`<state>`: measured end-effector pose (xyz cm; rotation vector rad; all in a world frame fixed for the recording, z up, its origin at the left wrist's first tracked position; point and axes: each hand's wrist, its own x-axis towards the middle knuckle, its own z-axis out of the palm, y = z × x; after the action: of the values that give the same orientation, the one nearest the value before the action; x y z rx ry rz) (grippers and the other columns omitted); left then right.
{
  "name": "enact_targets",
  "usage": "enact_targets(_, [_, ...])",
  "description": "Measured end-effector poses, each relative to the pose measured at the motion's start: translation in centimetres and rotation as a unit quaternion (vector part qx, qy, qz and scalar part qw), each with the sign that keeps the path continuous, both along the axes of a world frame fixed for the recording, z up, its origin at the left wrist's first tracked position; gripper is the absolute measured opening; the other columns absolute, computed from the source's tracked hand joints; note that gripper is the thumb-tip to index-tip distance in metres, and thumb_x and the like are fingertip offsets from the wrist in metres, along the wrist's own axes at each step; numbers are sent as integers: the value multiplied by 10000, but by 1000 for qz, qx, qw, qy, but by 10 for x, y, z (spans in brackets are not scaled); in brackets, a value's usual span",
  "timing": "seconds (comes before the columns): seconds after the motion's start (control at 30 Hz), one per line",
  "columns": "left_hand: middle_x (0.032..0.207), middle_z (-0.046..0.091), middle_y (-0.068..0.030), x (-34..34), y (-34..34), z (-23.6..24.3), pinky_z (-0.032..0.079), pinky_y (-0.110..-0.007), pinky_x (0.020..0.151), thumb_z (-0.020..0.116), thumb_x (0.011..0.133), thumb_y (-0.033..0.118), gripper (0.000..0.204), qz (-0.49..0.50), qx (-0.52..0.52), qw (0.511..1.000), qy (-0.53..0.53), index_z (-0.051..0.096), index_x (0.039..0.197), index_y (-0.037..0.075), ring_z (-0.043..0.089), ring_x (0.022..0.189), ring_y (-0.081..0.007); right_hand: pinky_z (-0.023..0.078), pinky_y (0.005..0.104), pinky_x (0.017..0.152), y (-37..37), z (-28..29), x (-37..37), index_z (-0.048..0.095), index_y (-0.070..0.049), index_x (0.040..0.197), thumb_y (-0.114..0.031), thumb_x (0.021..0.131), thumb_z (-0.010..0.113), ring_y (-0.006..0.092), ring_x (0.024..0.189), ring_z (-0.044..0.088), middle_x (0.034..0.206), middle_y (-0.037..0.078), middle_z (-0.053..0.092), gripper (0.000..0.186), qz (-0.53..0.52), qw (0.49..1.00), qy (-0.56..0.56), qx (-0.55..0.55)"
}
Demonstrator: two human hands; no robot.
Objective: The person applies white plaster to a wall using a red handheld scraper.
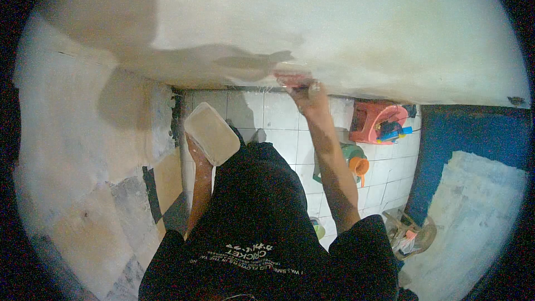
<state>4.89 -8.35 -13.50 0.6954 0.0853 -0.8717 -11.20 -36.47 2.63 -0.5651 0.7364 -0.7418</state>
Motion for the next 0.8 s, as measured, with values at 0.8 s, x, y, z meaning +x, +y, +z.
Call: enact_targets(0.8, [1297,489,-135,4,-2,-5,444,-474,955,333,925,558,631,-21,-14,997,72,375,1351,95,521,1144,-315,471,516,958,-70,-101,28,446,209,1055,78,833,376,404,1041,545,1096,296,523,267,-49,994,51,-87])
